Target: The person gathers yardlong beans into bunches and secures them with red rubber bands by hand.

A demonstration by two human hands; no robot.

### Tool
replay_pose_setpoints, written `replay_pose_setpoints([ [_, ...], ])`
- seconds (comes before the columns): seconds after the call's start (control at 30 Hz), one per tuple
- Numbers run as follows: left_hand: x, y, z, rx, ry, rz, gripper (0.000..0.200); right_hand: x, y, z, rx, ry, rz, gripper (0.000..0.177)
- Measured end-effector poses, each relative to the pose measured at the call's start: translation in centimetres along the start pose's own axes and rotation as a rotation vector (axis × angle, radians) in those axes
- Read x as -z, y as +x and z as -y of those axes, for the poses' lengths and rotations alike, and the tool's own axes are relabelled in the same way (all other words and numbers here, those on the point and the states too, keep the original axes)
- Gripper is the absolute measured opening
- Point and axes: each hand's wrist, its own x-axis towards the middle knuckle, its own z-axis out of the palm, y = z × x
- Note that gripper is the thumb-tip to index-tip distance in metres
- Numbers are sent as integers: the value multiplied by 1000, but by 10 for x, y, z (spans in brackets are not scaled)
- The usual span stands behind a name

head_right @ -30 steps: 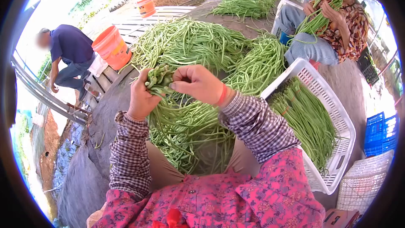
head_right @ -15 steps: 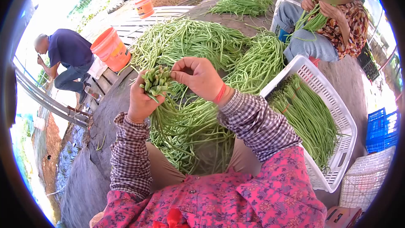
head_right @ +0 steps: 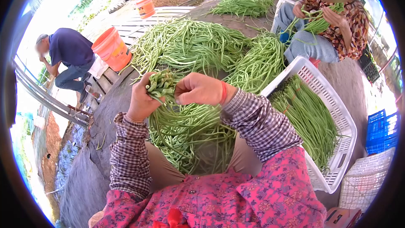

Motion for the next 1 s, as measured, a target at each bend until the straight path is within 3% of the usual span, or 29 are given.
replay_pose_setpoints([
  [0.07, 4, 0, 0, 25, 24, -18, 41, 5, -7, 6, -25, 229, -71, 16],
  [0.1, 3, 0, 0, 20, 7, -42, 39, 7, -9, 13, 102, 388, -60, 15],
  [0.2, 4, 2, -3, -8, 113, -16, 40, 1, -3, 13, 154, 419, -252, 15],
  [0.33, -2, 4, -7, -46, 162, -2, 41, -12, 3, 10, 230, 40, -421, 17],
  [0.47, -5, 4, -5, -60, 159, -12, 42, -9, 0, 9, 202, 16, -389, 16],
  [0.57, -6, 3, -4, -47, 151, -18, 42, -10, 1, 4, 66, 101, -292, 17],
  [0.7, -4, 3, 1, -29, 185, -25, 42, -13, -2, 10, 90, -26, -140, 15],
  [0.8, 3, 0, 5, 28, 180, -3, 45, -2, -10, 12, 105, 240, -96, 16],
  [0.83, 4, -1, 3, 33, 131, 3, 47, 1, -9, 14, 133, 319, -125, 11],
  [0.93, 3, 0, 1, 15, 80, 57, 48, -5, -2, 12, 283, 163, -348, 13],
  [1.0, -1, 1, -3, -15, 45, 40, 44, -1, 1, 5, 302, 76, -353, 15],
])
